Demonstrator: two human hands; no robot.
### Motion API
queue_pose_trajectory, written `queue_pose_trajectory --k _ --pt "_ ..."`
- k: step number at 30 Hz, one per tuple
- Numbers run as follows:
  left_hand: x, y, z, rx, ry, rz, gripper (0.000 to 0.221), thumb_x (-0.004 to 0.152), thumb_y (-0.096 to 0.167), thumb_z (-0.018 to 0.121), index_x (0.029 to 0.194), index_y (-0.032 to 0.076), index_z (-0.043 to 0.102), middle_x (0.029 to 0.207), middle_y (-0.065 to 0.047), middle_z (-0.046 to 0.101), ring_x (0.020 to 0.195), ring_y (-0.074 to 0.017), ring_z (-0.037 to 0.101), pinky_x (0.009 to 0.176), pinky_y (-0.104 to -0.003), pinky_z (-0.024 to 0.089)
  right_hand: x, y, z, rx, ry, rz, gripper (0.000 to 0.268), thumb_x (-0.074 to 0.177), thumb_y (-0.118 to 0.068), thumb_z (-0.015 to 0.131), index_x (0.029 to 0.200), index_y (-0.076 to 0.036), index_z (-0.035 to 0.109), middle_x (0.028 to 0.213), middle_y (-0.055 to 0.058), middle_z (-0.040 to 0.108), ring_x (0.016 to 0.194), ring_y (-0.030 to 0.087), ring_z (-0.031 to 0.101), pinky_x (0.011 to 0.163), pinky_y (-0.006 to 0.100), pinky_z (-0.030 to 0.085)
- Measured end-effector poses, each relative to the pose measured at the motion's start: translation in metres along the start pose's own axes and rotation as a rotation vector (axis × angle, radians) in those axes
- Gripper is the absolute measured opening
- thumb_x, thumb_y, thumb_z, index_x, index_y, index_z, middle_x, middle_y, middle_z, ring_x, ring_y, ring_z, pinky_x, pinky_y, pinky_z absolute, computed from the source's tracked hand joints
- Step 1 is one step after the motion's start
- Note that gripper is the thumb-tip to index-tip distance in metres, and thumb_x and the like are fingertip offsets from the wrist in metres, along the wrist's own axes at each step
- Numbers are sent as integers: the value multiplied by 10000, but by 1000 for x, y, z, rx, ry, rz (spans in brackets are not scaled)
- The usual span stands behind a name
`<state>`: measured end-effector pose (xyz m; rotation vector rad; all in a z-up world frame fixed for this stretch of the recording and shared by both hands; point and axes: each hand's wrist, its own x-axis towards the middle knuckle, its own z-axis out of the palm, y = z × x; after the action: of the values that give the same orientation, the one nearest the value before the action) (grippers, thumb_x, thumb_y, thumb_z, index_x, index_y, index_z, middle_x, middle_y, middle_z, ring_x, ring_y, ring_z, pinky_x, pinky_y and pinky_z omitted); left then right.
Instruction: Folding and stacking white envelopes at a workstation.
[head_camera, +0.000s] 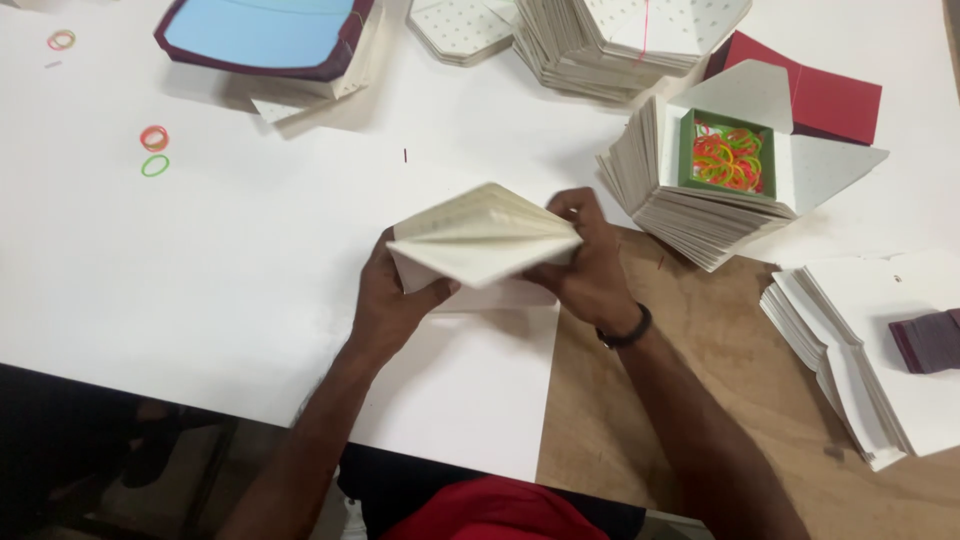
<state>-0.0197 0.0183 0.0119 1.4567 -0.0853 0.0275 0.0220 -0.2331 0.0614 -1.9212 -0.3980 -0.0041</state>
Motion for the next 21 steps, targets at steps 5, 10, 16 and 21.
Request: queue_pose_trajectory --k 5,10,16,21 --pt "-5 -3 -1 147 -84 178 678 823 52 877 1373 64 481 1240 -113 667 1193 -220 660 1042 -402 591 -8 46 2 478 -96 -217 623 821 -148 909 1257 -87 468 1188 81 659 1102 173 694 963 328 620" --pt "-14 -15 -2 501 -47 15 738 789 133 903 1334 53 411 1188 -148 693 1170 -271 677 968 -400 570 -17 73 20 203 -213 -170 410 836 -113 880 1153 -48 628 1105 76 707 1026 147 671 888 288 569" --pt "-12 -22 -9 487 -137 -27 610 925 181 798 1365 46 398 1191 -147 741 1173 -271 732 992 -398 597 -26 90 24 304 -101 -140 367 890 -139 847 1166 -43 626 1114 58 688 1040 121 641 926 296 551" --pt "-16 -13 -7 139 -41 -117 781 826 101 852 1445 11 385 1342 -221 645 1288 -321 656 1061 -438 588 -22 23 20 302 -62 45 734 785 -137 855 1389 -19 457 1276 85 644 1187 172 626 997 344 553"
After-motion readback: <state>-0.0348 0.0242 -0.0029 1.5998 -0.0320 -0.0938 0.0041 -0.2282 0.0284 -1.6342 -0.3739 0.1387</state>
